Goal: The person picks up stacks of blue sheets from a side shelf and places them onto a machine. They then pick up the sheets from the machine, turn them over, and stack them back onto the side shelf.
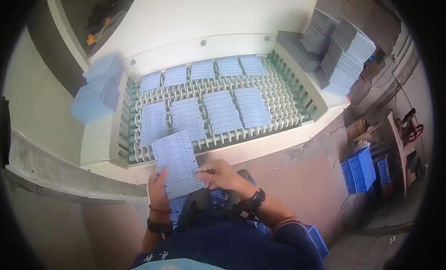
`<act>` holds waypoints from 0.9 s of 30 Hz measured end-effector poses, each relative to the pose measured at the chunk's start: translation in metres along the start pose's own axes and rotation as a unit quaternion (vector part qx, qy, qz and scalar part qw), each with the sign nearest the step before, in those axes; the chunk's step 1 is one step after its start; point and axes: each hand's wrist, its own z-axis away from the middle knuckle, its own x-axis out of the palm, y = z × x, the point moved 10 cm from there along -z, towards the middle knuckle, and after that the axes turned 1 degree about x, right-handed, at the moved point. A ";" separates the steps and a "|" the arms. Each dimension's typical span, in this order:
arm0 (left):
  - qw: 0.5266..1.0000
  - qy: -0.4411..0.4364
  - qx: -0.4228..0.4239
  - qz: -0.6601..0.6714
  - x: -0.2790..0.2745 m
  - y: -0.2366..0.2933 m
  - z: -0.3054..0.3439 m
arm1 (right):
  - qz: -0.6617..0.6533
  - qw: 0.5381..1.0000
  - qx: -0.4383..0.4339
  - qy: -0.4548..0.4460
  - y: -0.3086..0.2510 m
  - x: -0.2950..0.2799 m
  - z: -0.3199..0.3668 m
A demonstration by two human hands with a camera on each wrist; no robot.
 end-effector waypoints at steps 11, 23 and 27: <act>0.999 0.037 -0.001 -0.004 -0.025 0.011 0.015 | 0.117 0.884 -0.066 0.448 -0.041 -0.313 0.079; 0.999 0.047 -0.006 -0.016 -0.025 0.005 0.014 | 0.259 0.874 -0.090 0.401 -0.056 -0.231 0.060; 0.999 0.040 0.005 -0.018 -0.024 0.001 0.010 | 0.031 0.997 0.024 0.071 -0.001 -0.070 0.019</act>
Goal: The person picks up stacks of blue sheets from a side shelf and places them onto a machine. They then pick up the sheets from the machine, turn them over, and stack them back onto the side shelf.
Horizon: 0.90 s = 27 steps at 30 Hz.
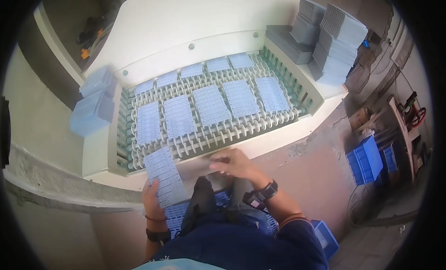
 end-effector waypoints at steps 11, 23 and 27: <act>1.000 -0.003 -0.030 -0.001 0.007 -0.006 0.001 | -0.168 0.977 0.022 -0.133 0.016 0.110 0.002; 0.833 0.060 0.324 -0.445 0.071 0.161 -0.008 | -0.251 0.961 -0.090 0.070 0.017 -0.005 0.029; 0.608 0.099 0.423 -0.665 0.112 0.228 -0.029 | -0.262 0.957 -0.091 0.083 0.026 -0.012 0.040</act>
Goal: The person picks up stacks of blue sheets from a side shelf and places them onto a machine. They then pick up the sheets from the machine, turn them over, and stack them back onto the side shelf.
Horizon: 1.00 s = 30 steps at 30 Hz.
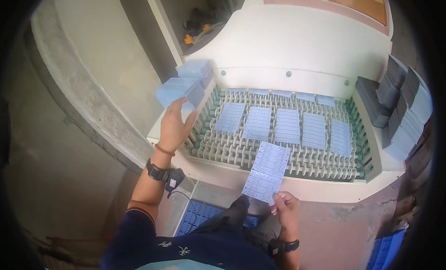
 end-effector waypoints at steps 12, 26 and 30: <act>0.905 -0.146 -0.009 -0.400 0.068 -0.084 -0.073 | -0.013 0.999 -0.033 0.015 -0.004 -0.012 0.018; 0.971 -0.129 0.038 -0.200 0.021 -0.132 -0.039 | -0.005 1.000 -0.005 0.027 0.013 -0.023 0.022; 0.993 -0.004 -0.057 -0.104 -0.009 -0.136 -0.040 | -0.003 1.000 -0.005 0.014 0.013 -0.015 0.014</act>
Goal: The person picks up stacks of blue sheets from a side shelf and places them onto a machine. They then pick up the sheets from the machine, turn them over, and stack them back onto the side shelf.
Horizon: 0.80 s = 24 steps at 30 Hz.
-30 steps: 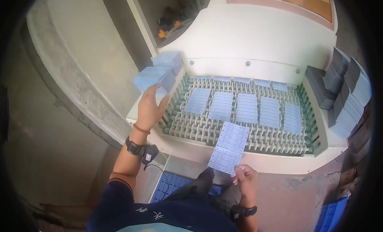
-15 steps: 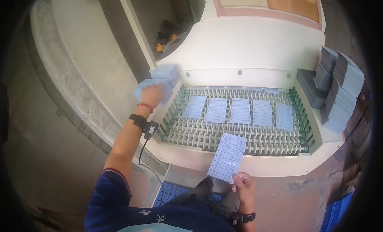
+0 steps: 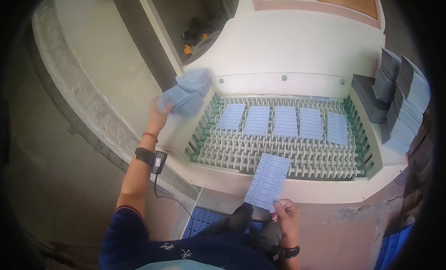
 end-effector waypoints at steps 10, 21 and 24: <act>0.579 -0.065 -0.486 0.652 0.091 -0.054 0.028 | 0.006 1.000 0.005 0.000 -0.001 0.007 0.005; 0.669 -0.059 -0.400 0.624 0.071 -0.063 0.042 | 0.024 1.000 0.003 0.020 -0.006 -0.007 0.014; 0.658 -0.076 -0.391 0.639 0.040 -0.053 0.082 | 0.037 0.999 0.013 0.023 -0.005 -0.008 0.015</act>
